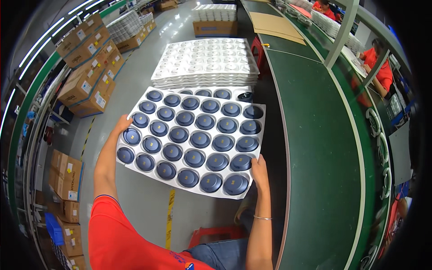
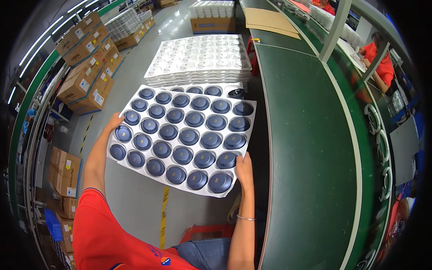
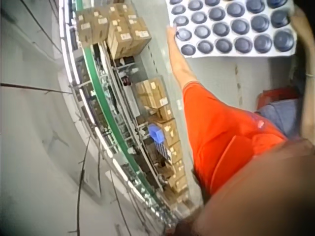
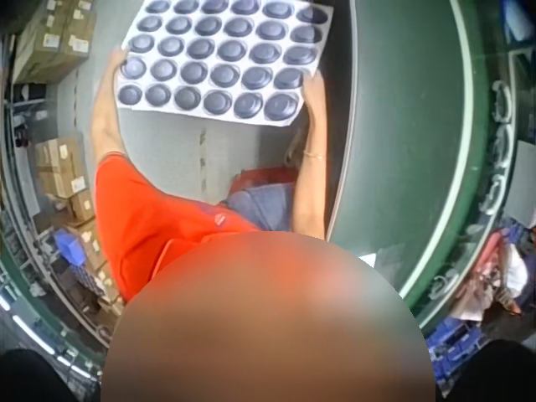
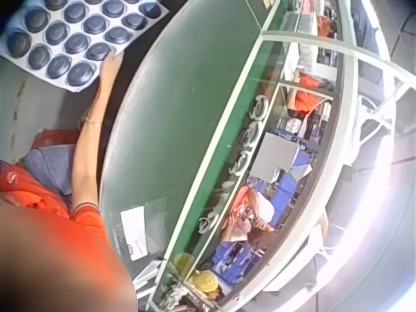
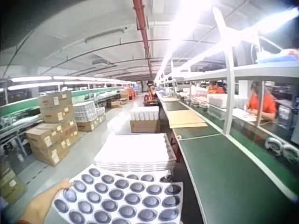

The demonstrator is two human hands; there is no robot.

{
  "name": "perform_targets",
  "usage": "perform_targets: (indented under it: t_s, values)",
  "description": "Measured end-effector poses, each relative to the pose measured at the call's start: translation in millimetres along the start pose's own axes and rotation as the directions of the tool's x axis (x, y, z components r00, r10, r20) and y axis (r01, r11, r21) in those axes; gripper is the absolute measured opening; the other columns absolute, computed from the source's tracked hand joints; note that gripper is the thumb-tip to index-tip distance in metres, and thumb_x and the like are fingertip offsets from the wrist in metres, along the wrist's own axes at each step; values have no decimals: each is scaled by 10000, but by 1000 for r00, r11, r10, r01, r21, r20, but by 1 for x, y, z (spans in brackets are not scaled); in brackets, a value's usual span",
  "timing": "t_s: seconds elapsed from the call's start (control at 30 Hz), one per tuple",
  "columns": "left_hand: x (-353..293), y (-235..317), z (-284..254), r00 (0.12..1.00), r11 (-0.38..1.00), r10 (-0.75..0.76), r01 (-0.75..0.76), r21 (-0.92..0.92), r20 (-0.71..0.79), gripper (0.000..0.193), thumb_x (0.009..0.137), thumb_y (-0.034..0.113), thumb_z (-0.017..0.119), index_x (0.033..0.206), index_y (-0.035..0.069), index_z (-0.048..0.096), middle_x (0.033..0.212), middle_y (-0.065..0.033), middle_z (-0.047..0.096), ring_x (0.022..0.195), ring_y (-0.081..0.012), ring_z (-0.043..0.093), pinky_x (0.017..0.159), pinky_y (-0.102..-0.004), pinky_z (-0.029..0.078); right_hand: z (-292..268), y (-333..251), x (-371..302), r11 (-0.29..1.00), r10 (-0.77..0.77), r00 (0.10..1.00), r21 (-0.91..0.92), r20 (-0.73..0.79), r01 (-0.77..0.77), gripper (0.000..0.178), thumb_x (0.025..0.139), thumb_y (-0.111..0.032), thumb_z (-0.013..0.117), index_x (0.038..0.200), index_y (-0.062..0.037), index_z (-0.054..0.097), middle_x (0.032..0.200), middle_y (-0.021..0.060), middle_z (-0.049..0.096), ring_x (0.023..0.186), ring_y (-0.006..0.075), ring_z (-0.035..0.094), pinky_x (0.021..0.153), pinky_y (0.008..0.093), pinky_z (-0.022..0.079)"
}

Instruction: Assembling and inspecting small electronic circular components at a factory workbench using tweezers.

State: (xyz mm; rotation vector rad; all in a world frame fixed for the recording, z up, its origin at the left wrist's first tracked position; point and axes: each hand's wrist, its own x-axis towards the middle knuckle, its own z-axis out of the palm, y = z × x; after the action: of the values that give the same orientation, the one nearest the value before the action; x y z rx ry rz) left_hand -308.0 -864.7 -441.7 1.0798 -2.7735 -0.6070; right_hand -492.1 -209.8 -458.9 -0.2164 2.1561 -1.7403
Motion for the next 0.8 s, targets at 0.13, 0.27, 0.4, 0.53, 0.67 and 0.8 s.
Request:
perform_targets:
  t_s: [0.13, 0.27, 0.4, 0.53, 0.67, 0.8]
  values:
    - [-1, 49, 0, 998, 998, 62, -62, 22, 10, 515, 824, 260, 596, 1195, -96, 569, 1209, -316, 590, 1145, -408, 580, 968, -424, 448, -9, -36, -21, 955, -51, 999, -293, -10, 46, 354, 928, -173, 392, 1135, 85, 519, 1044, 350, 617, 1029, 505, 579, 890, 507, 441]
    - [-13, 55, -17, 993, 994, 107, -106, 13, -57, 520, 819, 261, 595, 1189, -104, 568, 1204, -319, 591, 1147, -413, 577, 971, -423, 447, 5, -52, -35, 939, -137, 990, -313, 42, 144, 327, 949, -173, 385, 1108, 83, 512, 1016, 355, 608, 1020, 516, 563, 860, 523, 440]
    - [-10, 68, -24, 981, 985, 170, -169, 12, -97, 472, 800, 249, 595, 1143, -75, 603, 1124, -296, 634, 1080, -399, 615, 929, -422, 471, 6, -55, -41, 925, -160, 985, -340, 58, 171, 400, 951, -175, 386, 1219, 102, 490, 1031, 351, 610, 1016, 510, 568, 861, 522, 441]
    - [-6, 73, -32, 974, 975, 221, -221, 7, -42, 437, 782, 230, 591, 1120, -44, 626, 1067, -266, 663, 1020, -380, 641, 897, -420, 486, 7, -53, -41, 915, -190, 981, -357, 34, 189, 322, 954, -181, 400, 1093, 83, 522, 966, 336, 621, 966, 493, 595, 836, 479, 458]
    - [-6, 76, -37, 972, 973, 230, -230, 6, -48, 436, 766, 219, 596, 1107, -52, 631, 1052, -262, 668, 1000, -385, 646, 887, -421, 491, 1, -68, -40, 910, -203, 975, -351, 86, 221, 378, 950, -178, 397, 1174, 107, 502, 993, 343, 619, 977, 498, 589, 846, 503, 455]
    - [-10, 92, -48, 957, 959, 283, -280, 51, -70, 413, 744, 205, 611, 1059, -60, 651, 1026, -269, 672, 979, -388, 650, 871, -420, 498, -5, -74, -33, 903, -231, 960, -333, 160, 273, 436, 947, -172, 398, 1247, 132, 483, 1004, 357, 618, 991, 503, 585, 859, 523, 453]
